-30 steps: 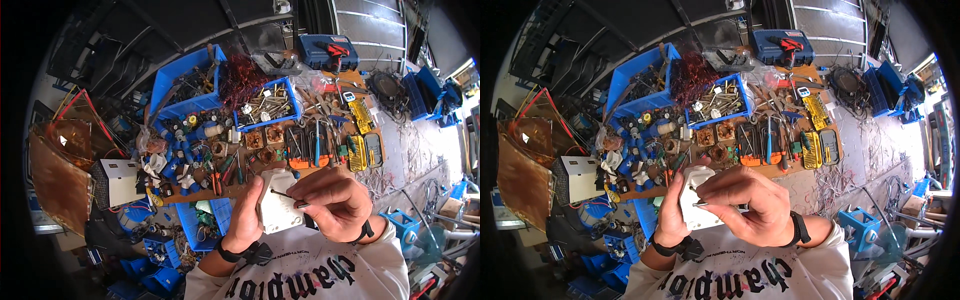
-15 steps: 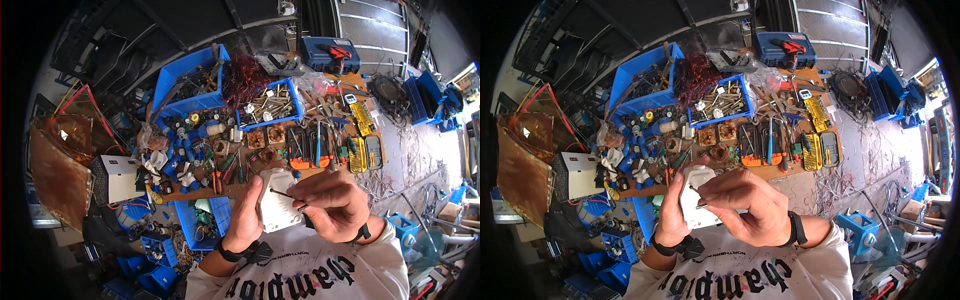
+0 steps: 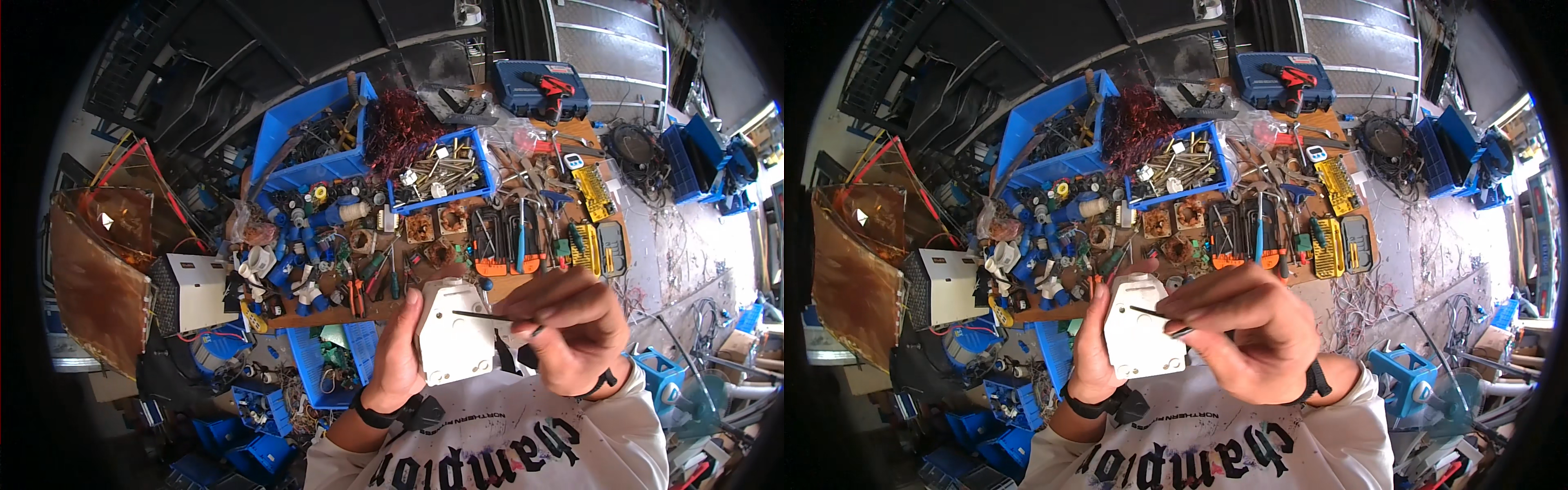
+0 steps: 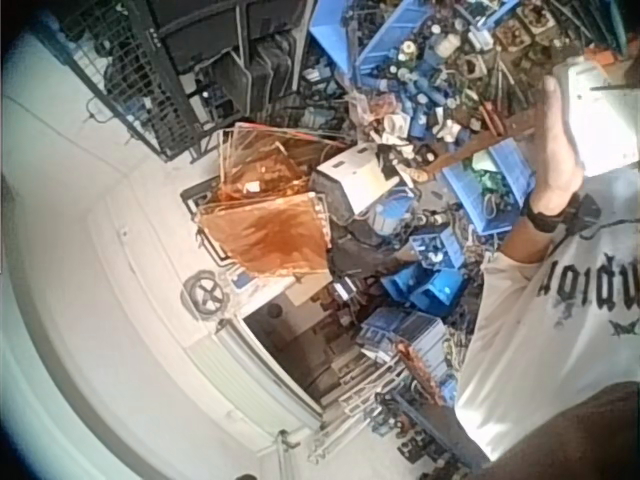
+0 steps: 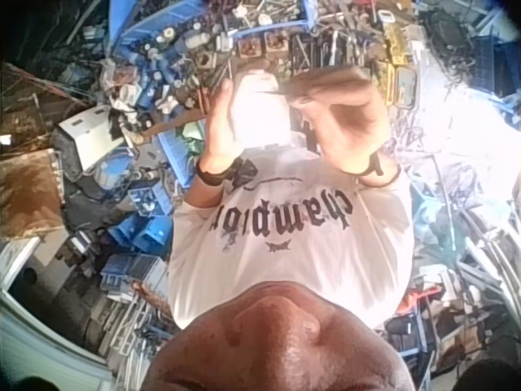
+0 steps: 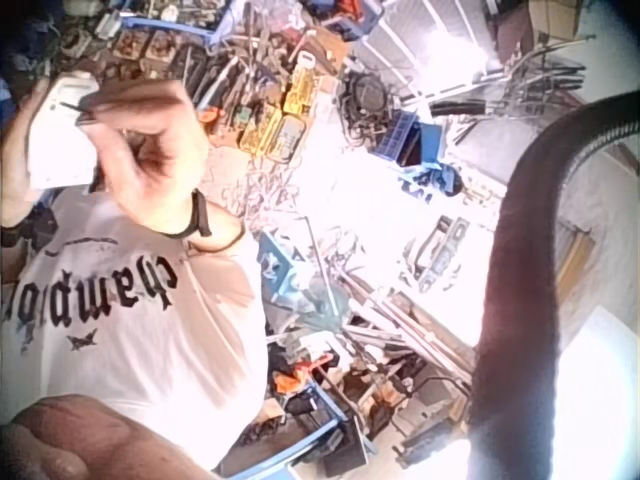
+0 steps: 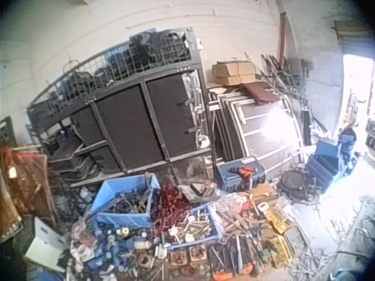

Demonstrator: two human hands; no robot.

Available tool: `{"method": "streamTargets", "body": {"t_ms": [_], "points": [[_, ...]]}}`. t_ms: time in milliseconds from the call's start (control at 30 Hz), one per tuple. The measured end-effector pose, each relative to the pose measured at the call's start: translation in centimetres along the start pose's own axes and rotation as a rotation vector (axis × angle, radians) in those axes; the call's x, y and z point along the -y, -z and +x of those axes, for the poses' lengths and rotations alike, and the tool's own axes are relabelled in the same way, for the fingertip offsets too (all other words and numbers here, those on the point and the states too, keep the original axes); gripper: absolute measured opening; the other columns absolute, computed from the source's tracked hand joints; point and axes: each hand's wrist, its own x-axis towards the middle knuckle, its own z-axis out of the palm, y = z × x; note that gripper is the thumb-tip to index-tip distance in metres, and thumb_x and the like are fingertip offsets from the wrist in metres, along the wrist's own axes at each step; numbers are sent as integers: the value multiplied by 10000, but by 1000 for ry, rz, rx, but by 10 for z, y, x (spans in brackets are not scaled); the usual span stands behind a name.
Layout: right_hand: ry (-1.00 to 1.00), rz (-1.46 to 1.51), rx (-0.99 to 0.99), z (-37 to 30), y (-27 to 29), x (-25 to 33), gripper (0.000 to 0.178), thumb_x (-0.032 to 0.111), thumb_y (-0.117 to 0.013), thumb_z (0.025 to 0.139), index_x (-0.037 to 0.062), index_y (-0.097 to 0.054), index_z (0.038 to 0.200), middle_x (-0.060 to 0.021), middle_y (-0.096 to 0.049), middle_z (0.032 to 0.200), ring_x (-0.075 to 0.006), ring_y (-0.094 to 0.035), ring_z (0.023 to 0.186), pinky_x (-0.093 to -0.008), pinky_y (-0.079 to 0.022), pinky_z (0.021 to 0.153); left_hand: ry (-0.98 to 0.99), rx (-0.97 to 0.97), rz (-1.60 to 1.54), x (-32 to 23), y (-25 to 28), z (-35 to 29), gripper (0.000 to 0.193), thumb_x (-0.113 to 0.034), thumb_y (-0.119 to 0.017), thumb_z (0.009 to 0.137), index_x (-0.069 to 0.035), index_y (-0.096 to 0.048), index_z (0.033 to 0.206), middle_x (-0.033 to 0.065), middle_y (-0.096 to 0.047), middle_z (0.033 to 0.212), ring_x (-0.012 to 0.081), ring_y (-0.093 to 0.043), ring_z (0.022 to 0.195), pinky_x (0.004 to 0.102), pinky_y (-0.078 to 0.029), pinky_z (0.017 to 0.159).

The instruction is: The person holds a white plastic electrical component and uses a screwdriver to manipulate internal parts. They repeatedly switch between different hex keys and screwdrivers, attempting to adjust or remove a small internal pin or screw. The person rotates the component frequently to access different angles while working in a cluttered workshop environment.

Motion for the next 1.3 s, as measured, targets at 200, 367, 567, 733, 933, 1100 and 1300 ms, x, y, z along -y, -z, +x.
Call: {"method": "streamTargets", "body": {"t_ms": [200,367,567,733,933,1100,1300], "points": [[41,-12,51,0,7,2,153,-74,-694,858,-39,-602,974,-166,-625,935,-329,-721,897,-427,-600,795,45,151,-171,1,7,3,633,-489,-283,1057,-18,-362,1473,126,-618,1256,225,-631,1124,369,-524,952],[64,27,22,-2,6,0,142,-66,-690,861,-42,-603,971,-166,-628,921,-339,-719,901,-441,-603,813,45,290,-308,2,10,5,627,-477,-269,1060,-22,-329,1488,146,-616,1257,237,-628,1135,378,-523,954],[63,48,41,-3,6,0,132,-49,-683,871,-50,-611,981,-183,-655,914,-350,-718,902,-441,-591,810,11,266,-264,1,6,4,636,-476,-292,1055,-17,-317,1494,150,-616,1264,237,-625,1147,376,-520,958],[60,45,60,-3,8,1,123,-42,-669,883,-52,-617,994,-200,-675,947,-349,-716,909,-439,-585,801,34,162,-144,-1,4,2,649,-500,-304,1044,-16,-342,1475,159,-622,1249,244,-635,1125,372,-527,941],[42,68,86,-4,9,4,131,-39,-671,883,-52,-621,1003,-201,-676,951,-345,-714,908,-443,-582,798,23,204,-122,-1,5,2,680,-511,-334,1037,-6,-314,1492,160,-610,1270,240,-618,1154,364,-506,967],[50,64,104,-4,9,4,144,-52,-674,874,-49,-620,1008,-200,-675,959,-338,-714,910,-442,-583,797,20,207,-111,-1,4,2,690,-521,-340,1033,-6,-316,1491,165,-613,1253,243,-620,1138,363,-503,963],[40,76,114,-6,6,5,145,-73,-683,859,-30,-634,989,-193,-677,969,-340,-715,930,-425,-586,797,7,161,-71,0,1,1,687,-520,-356,1031,-2,-335,1482,158,-627,1222,226,-635,1102,347,-513,941]]}}
